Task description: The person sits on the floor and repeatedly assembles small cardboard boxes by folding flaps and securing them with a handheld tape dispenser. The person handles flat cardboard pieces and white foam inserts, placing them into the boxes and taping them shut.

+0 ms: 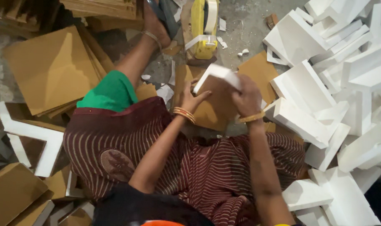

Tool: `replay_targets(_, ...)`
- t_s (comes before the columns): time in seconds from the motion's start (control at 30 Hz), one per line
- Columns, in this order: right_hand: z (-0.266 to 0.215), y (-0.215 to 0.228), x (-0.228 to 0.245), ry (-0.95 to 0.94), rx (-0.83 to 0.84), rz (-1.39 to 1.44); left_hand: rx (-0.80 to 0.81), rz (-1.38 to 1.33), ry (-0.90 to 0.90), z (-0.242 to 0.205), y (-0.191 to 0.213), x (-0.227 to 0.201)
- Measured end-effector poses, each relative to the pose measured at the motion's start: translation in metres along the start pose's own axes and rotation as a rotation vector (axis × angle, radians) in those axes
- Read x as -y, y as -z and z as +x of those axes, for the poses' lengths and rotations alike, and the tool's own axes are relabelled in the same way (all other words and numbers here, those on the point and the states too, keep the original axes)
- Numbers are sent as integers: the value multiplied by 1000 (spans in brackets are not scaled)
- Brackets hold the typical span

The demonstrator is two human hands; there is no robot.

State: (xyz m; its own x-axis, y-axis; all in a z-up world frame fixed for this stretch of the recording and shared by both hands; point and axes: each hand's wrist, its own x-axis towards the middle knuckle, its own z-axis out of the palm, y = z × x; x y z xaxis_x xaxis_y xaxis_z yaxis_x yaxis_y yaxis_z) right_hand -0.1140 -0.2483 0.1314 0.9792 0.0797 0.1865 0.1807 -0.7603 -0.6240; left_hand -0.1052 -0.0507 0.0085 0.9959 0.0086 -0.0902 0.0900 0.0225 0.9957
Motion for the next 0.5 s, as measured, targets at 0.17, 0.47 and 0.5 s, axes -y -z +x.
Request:
replay_targets(0.17,-41,-27,-7,-384,-342,827,-17,204,-218,-15,1,-85)
replay_targets(0.47,-30,-47,-81,-445,186,359,-39,1137,-621,34,33,-90)
replay_targets(0.5,-18,-47,-84,-392,146,364,-50,1163,-686,40,31,-82)
